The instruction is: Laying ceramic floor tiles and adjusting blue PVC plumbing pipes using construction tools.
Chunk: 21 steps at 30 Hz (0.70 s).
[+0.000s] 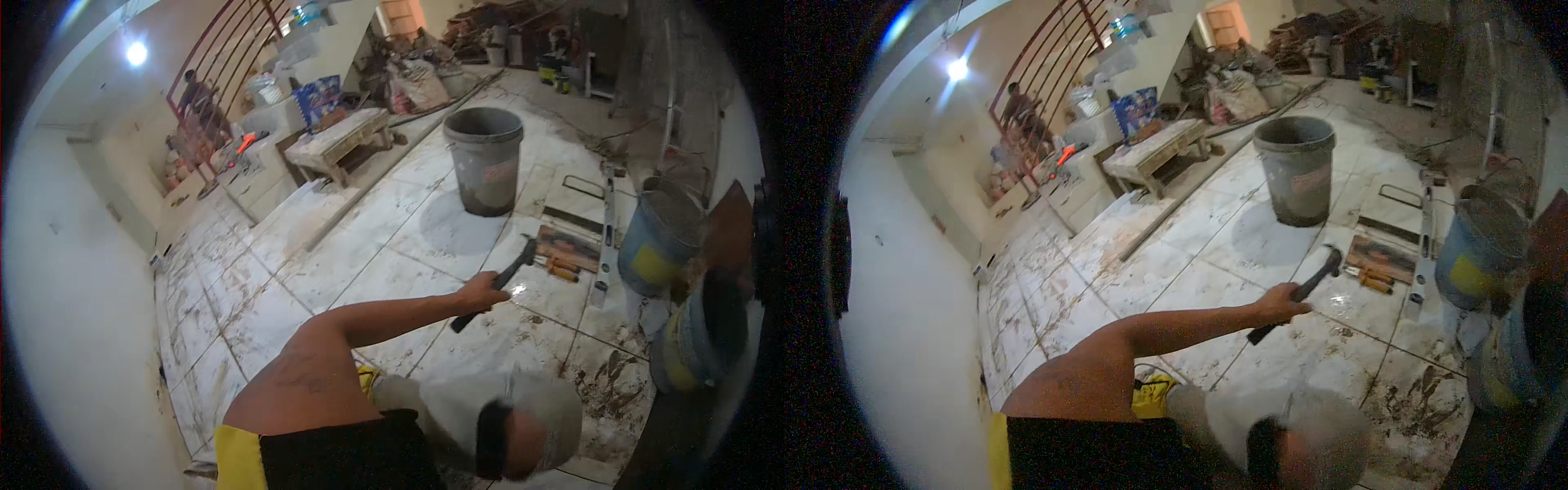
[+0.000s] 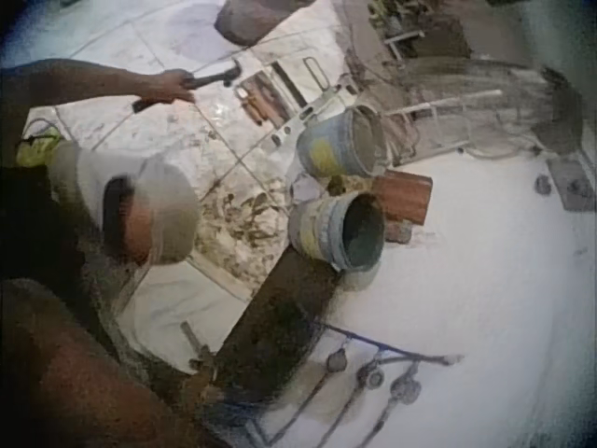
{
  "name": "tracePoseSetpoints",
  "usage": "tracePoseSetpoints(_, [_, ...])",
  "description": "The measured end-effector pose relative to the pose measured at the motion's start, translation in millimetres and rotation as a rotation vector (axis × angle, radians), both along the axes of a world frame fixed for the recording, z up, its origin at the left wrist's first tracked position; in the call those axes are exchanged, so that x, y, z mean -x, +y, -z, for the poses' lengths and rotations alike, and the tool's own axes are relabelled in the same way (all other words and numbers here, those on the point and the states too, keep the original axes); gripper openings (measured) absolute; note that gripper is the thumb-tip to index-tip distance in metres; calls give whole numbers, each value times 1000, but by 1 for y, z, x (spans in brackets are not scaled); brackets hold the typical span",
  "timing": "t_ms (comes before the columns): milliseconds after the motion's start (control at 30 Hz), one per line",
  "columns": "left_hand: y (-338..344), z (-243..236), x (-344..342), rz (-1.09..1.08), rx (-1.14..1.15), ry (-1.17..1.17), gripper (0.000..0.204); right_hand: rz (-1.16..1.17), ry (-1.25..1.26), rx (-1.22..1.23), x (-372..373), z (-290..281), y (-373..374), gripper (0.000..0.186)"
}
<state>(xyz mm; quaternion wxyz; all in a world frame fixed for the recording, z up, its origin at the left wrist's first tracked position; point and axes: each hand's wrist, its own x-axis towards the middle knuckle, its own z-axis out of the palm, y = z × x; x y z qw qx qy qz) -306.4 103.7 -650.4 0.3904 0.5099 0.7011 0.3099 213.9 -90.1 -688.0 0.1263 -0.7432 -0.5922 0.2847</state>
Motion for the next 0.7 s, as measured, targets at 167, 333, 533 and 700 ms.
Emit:
tracePoseSetpoints(167, [28,58,37,-56,-46,-167,51,211,-157,98,-52,26,-57,29])
tracePoseSetpoints(333, [114,103,74,142,-329,464,36,475,-322,234,-103,40,-101,27])
tracePoseSetpoints(533, [236,120,67,23,-128,227,45,606,-453,389,-111,20,-81,24])
tracePoseSetpoints(700, [379,145,69,238,-353,604,30,653,-508,499,-94,8,-58,23])
